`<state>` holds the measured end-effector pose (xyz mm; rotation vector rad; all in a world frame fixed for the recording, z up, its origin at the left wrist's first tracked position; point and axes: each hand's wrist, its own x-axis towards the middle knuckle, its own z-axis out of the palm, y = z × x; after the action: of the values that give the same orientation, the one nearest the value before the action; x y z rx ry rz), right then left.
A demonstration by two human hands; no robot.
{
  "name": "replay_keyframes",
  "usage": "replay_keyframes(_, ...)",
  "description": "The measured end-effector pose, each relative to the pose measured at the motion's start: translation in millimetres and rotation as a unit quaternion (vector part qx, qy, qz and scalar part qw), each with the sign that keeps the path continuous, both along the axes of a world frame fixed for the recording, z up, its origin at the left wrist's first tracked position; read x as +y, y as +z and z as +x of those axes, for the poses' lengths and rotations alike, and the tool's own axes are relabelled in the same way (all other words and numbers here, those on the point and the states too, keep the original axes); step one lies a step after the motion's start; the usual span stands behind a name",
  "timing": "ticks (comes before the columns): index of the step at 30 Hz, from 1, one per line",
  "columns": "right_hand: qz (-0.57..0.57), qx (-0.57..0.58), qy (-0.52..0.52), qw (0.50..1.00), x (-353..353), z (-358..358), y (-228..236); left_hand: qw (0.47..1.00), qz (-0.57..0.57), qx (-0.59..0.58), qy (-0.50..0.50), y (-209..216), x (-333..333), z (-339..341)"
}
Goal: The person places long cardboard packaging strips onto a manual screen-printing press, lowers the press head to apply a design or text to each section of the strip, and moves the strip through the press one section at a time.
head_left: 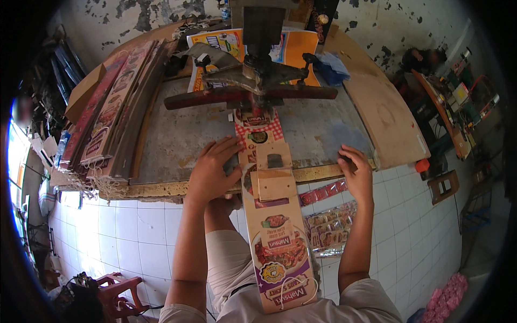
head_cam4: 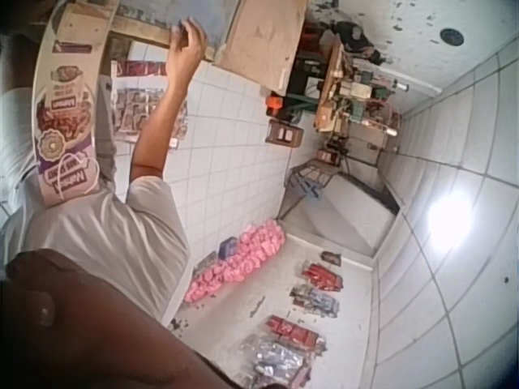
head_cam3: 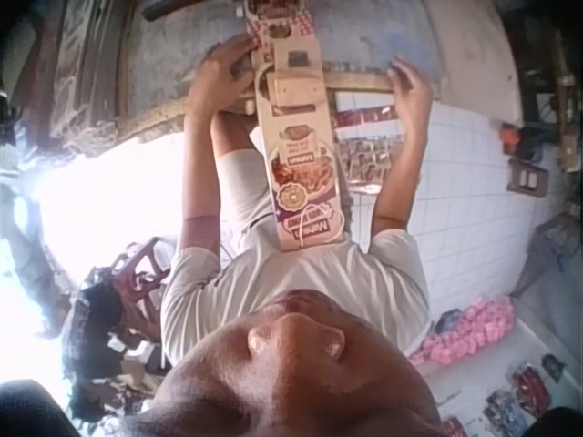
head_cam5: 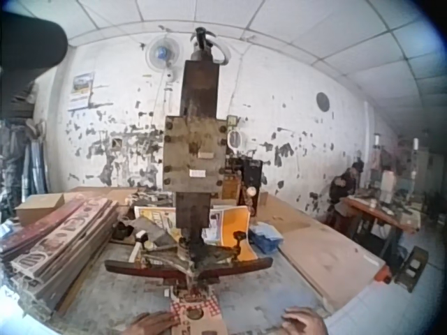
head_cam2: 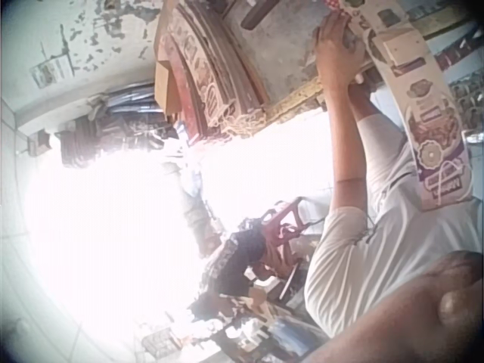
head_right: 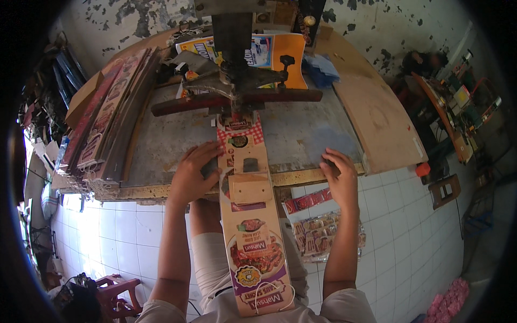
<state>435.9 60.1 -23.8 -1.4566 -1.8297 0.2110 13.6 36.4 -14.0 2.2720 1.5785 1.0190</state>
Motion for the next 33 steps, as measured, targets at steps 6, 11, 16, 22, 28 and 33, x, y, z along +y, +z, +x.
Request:
replay_keyframes(6,-0.043,0.045,-0.001,0.998,5.3,6.6,-0.5,1.0,0.003,0.002,-0.001,-2.5,1.0,0.1)
replay_keyframes(11,0.005,-0.057,0.013,0.998,0.9,-7.3,5.3,1.0,-0.001,0.002,-0.001,-4.5,0.8,-1.8)
replay_keyframes(16,-0.006,-0.039,0.014,0.999,3.0,-7.3,6.9,1.0,-0.002,0.0,-0.003,-2.3,0.7,-0.5)
replay_keyframes(22,-0.009,-0.042,-0.003,0.999,1.9,-10.4,9.0,1.0,0.003,0.003,-0.003,-4.7,1.8,-1.3)
replay_keyframes(28,-0.025,-0.025,-0.016,0.999,0.2,-26.3,12.5,1.0,0.002,0.002,-0.002,-4.3,1.7,-1.6)
replay_keyframes(33,0.007,-0.066,0.0,0.998,1.8,-27.6,15.0,1.0,0.0,0.003,-0.001,-4.5,1.6,-1.6)
